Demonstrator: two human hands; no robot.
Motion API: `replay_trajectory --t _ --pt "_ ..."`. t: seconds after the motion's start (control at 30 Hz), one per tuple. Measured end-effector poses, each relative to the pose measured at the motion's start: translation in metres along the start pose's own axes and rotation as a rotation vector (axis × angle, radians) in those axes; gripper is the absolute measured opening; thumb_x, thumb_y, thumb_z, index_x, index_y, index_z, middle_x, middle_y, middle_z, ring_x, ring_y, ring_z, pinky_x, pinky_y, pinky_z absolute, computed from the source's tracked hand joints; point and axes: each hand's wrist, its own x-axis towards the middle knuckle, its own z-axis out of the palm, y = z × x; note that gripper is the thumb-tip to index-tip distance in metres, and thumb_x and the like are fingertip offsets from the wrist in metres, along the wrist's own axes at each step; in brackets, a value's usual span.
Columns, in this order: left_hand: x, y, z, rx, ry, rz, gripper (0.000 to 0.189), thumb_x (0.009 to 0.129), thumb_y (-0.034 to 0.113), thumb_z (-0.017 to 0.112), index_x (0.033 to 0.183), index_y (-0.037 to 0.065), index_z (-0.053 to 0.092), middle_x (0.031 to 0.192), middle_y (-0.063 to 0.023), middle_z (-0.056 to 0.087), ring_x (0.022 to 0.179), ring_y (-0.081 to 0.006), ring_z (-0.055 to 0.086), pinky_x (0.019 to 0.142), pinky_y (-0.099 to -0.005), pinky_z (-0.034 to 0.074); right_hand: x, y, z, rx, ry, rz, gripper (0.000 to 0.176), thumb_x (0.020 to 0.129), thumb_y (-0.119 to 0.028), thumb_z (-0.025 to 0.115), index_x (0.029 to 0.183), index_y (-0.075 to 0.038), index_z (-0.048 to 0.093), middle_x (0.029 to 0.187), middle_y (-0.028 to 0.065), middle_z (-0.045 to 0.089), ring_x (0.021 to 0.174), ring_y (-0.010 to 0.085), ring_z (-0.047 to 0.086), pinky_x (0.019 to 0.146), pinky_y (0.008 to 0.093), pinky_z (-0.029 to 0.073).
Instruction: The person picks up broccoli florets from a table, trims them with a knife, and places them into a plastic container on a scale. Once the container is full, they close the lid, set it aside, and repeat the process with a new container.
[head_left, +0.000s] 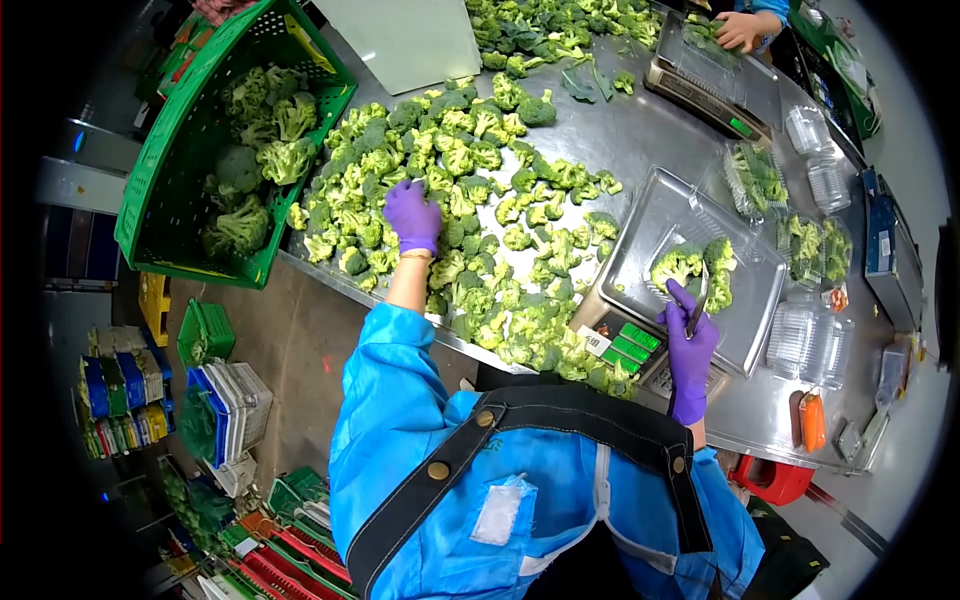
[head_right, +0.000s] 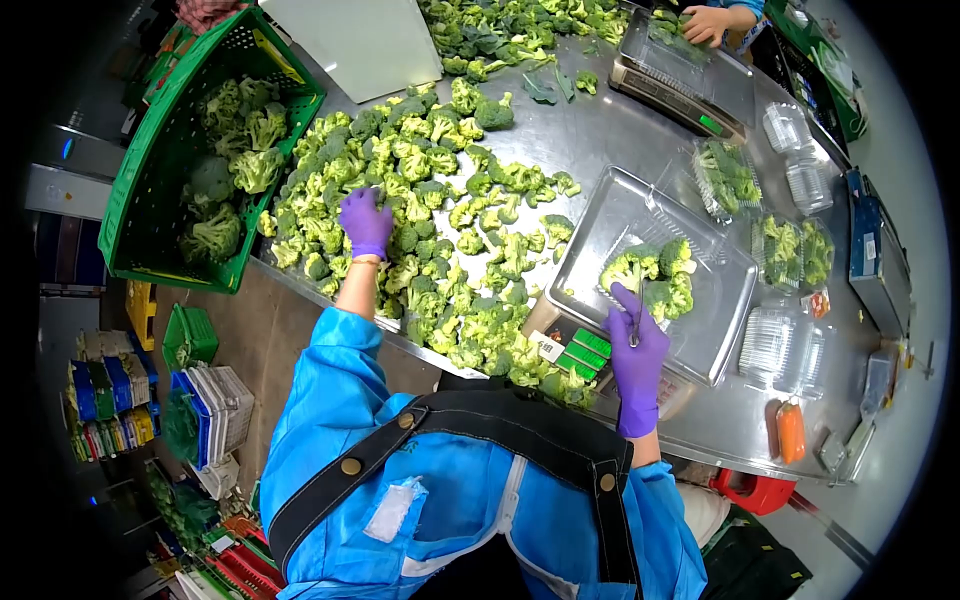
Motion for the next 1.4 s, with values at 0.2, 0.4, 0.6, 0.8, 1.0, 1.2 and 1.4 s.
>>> replay_trajectory --t 0.2,0.4,0.6,0.8,1.0,1.2,1.4 --pt "-0.014 -0.057 0.006 -0.2 -0.192 0.024 0.046 0.065 0.017 0.064 0.11 0.01 0.058 0.104 -0.0129 0.058 0.095 -0.0291 0.054 0.083 -0.0396 0.044 0.001 0.007 0.007 0.012 -0.021 0.023 0.028 0.086 -0.008 0.056 0.114 -0.004 0.06 0.072 0.0018 0.06 0.067 0.0072 0.057 0.061 0.0204 0.044" --pt "-0.033 -0.106 0.008 -1.061 -0.294 -0.461 0.034 0.072 0.0 0.058 0.106 0.003 0.06 0.092 -0.005 0.062 0.076 -0.0099 0.056 0.069 -0.0243 0.046 -0.001 0.002 0.016 0.048 -0.084 0.045 0.03 0.085 -0.006 0.055 0.114 -0.003 0.059 0.071 0.0018 0.061 0.067 0.0074 0.057 0.065 0.0215 0.046" --pt "-0.045 -0.057 -0.022 -0.588 -0.027 0.057 0.03 0.071 0.008 0.064 0.101 0.005 0.06 0.097 -0.0107 0.059 0.089 -0.0262 0.055 0.08 -0.0341 0.043 -0.005 0.003 0.024 0.036 -0.146 0.017 0.03 0.085 -0.006 0.056 0.115 -0.003 0.059 0.077 0.0026 0.062 0.069 0.0077 0.057 0.066 0.0218 0.045" --pt "-0.08 0.028 -0.068 -0.667 -0.329 0.522 0.022 0.072 0.011 0.065 0.094 0.007 0.061 0.094 -0.0111 0.059 0.09 -0.0288 0.054 0.08 -0.0362 0.044 -0.012 0.003 0.028 0.071 -0.222 0.058 0.03 0.085 -0.008 0.057 0.115 -0.005 0.059 0.083 0.004 0.064 0.071 0.0081 0.059 0.066 0.0231 0.047" --pt "-0.13 0.021 -0.079 -0.48 -0.711 0.583 0.039 0.062 0.015 0.068 0.1 0.01 0.062 0.101 -0.0116 0.056 0.098 -0.0305 0.05 0.085 -0.0374 0.042 -0.012 0.013 0.036 0.054 -0.293 0.026 0.03 0.085 -0.009 0.058 0.114 -0.005 0.059 0.086 0.0062 0.066 0.072 0.0096 0.062 0.065 0.0237 0.047" --pt "-0.156 0.047 -0.075 -0.049 -0.657 0.466 0.056 0.056 0.023 0.065 0.11 0.012 0.057 0.133 -0.0154 0.036 0.113 -0.0353 0.04 0.093 -0.0494 0.031 -0.012 0.017 0.047 -0.032 -0.363 -0.006 0.03 0.085 -0.005 0.056 0.115 -0.003 0.059 0.08 0.0014 0.061 0.07 0.0076 0.057 0.066 0.0216 0.046" --pt "-0.128 0.035 -0.069 -0.248 -0.743 0.503 0.042 0.049 0.018 0.073 0.09 0.014 0.065 0.117 -0.0125 0.049 0.11 -0.0326 0.042 0.093 -0.0422 0.035 -0.015 0.021 0.042 0.02 -0.336 -0.007 0.031 0.085 -0.005 0.057 0.115 -0.004 0.059 0.081 0.0015 0.061 0.07 0.0073 0.058 0.066 0.0218 0.047"
